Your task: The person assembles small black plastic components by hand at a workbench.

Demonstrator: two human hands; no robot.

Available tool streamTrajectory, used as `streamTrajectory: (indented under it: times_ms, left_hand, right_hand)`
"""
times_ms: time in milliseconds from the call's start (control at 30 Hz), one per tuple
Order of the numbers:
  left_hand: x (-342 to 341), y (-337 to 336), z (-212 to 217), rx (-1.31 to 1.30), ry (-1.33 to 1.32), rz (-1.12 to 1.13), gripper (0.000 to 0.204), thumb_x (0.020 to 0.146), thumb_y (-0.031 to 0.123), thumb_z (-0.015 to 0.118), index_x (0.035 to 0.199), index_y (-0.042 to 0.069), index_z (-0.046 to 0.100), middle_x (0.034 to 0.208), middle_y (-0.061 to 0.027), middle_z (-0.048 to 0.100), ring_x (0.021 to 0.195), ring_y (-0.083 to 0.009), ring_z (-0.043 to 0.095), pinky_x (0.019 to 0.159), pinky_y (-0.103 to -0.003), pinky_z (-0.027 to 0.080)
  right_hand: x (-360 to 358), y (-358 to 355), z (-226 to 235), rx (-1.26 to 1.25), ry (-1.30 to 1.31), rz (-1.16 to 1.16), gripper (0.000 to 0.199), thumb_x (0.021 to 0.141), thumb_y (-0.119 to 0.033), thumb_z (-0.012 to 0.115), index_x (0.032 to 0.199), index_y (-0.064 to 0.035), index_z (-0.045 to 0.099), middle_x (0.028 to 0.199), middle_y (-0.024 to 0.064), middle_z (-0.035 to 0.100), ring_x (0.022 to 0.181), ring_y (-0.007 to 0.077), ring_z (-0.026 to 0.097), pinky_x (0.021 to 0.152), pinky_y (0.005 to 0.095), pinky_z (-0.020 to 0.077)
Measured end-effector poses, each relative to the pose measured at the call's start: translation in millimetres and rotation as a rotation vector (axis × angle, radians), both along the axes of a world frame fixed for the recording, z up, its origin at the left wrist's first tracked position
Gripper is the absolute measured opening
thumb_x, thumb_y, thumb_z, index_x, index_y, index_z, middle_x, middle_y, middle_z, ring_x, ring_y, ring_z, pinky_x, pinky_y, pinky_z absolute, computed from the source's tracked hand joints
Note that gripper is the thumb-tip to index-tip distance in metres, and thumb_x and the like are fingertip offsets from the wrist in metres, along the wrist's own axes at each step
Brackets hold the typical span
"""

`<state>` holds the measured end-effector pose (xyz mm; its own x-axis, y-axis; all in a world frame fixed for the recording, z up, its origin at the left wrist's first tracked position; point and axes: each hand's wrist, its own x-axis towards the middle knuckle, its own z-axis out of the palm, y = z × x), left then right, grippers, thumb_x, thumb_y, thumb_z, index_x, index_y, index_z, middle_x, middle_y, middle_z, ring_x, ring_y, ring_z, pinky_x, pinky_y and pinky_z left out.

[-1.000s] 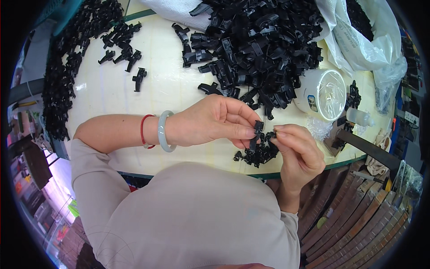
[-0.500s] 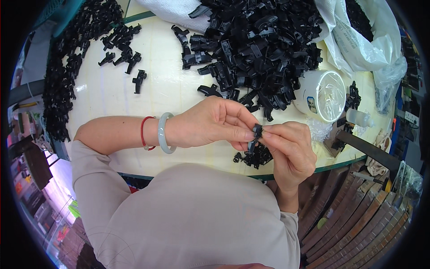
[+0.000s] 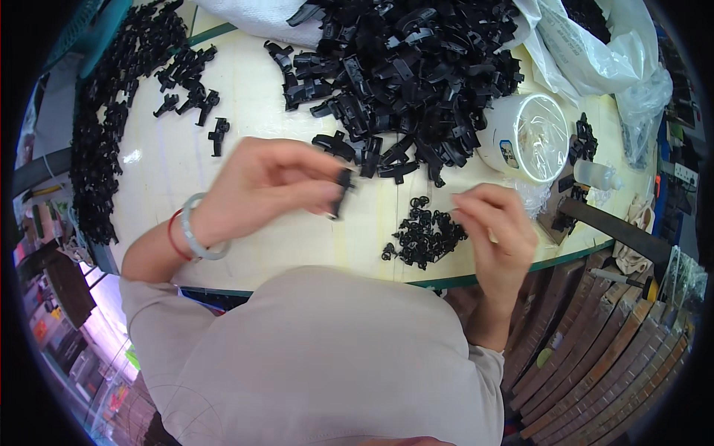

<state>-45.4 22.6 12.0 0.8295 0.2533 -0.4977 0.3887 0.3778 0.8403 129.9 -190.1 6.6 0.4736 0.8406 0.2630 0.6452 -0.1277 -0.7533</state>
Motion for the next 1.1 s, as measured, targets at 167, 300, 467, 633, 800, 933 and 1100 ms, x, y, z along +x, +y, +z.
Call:
streamTrajectory:
  times_ms: [167, 300, 467, 633, 800, 933, 1100]
  left_hand:
    - [-39, 21, -9, 0.322, 0.161, 0.164, 0.019, 0.081, 0.000, 0.065, 0.098, -0.005, 0.062, 0.084, -0.0089, 0.067, 0.072, -0.0102, 0.064, 0.066, -0.021, 0.054]
    - [-48, 26, -7, 0.548, 0.183, 0.273, 0.017, 0.079, 0.001, 0.067, 0.095, -0.006, 0.063, 0.082, -0.0063, 0.066, 0.071, -0.0074, 0.062, 0.060, -0.019, 0.051]
    - [-39, 15, 1, 1.246, 0.125, 0.211, 0.018, 0.073, 0.005, 0.072, 0.090, 0.003, 0.065, 0.080, -0.0079, 0.058, 0.057, -0.0164, 0.059, 0.053, -0.023, 0.048]
    - [-7, 10, -4, 1.513, -0.321, -0.022, 0.024, 0.068, 0.003, 0.074, 0.091, 0.002, 0.065, 0.085, -0.0085, 0.058, 0.071, -0.0210, 0.058, 0.057, -0.027, 0.048]
    - [17, 6, -14, 1.441, -0.335, -0.169, 0.030, 0.066, 0.005, 0.074, 0.094, 0.003, 0.063, 0.085, -0.0084, 0.061, 0.077, -0.0229, 0.058, 0.064, -0.031, 0.048]
    - [15, 3, -12, 1.374, -0.278, -0.207, 0.032, 0.066, 0.003, 0.073, 0.097, 0.002, 0.063, 0.084, -0.0095, 0.061, 0.072, -0.0242, 0.058, 0.062, -0.032, 0.047]
    - [12, 0, -9, 1.350, -0.251, -0.280, 0.029, 0.068, 0.002, 0.072, 0.096, 0.001, 0.063, 0.083, -0.0094, 0.060, 0.070, -0.0233, 0.057, 0.060, -0.031, 0.046]
  right_hand:
    - [-3, 9, -11, -0.130, -0.125, 0.139, 0.023, 0.065, 0.007, 0.069, 0.086, -0.0004, 0.065, 0.084, 0.0086, 0.059, 0.074, 0.0225, 0.057, 0.061, 0.0294, 0.0462]
    - [-3, 15, -10, -0.128, -0.209, 0.199, 0.022, 0.062, 0.009, 0.064, 0.083, 0.0017, 0.061, 0.084, 0.0100, 0.058, 0.073, 0.0257, 0.056, 0.063, 0.0328, 0.0482]
    - [-4, 7, -10, -0.116, -0.137, 0.085, 0.016, 0.071, 0.010, 0.066, 0.084, 0.0026, 0.060, 0.090, 0.0120, 0.062, 0.069, 0.0214, 0.059, 0.058, 0.0288, 0.0486]
    - [-11, -7, -8, 0.082, 0.560, -0.152, 0.015, 0.081, 0.010, 0.056, 0.095, 0.0051, 0.057, 0.095, 0.0173, 0.063, 0.065, 0.0151, 0.064, 0.061, 0.0220, 0.0528]
    - [-7, -14, -14, 0.271, 0.993, -0.063, 0.027, 0.079, 0.010, 0.057, 0.106, 0.0103, 0.055, 0.097, 0.0188, 0.060, 0.075, 0.0191, 0.063, 0.065, 0.0270, 0.0540]
    - [-11, -11, -22, 0.373, 1.101, -0.023, 0.019, 0.080, 0.009, 0.056, 0.099, 0.0089, 0.058, 0.100, 0.0184, 0.057, 0.075, 0.0194, 0.063, 0.067, 0.0283, 0.0542]
    - [-11, -13, -23, 0.411, 1.101, -0.020, 0.017, 0.081, 0.011, 0.055, 0.097, 0.0089, 0.058, 0.103, 0.0182, 0.055, 0.079, 0.0218, 0.064, 0.073, 0.0309, 0.0556]
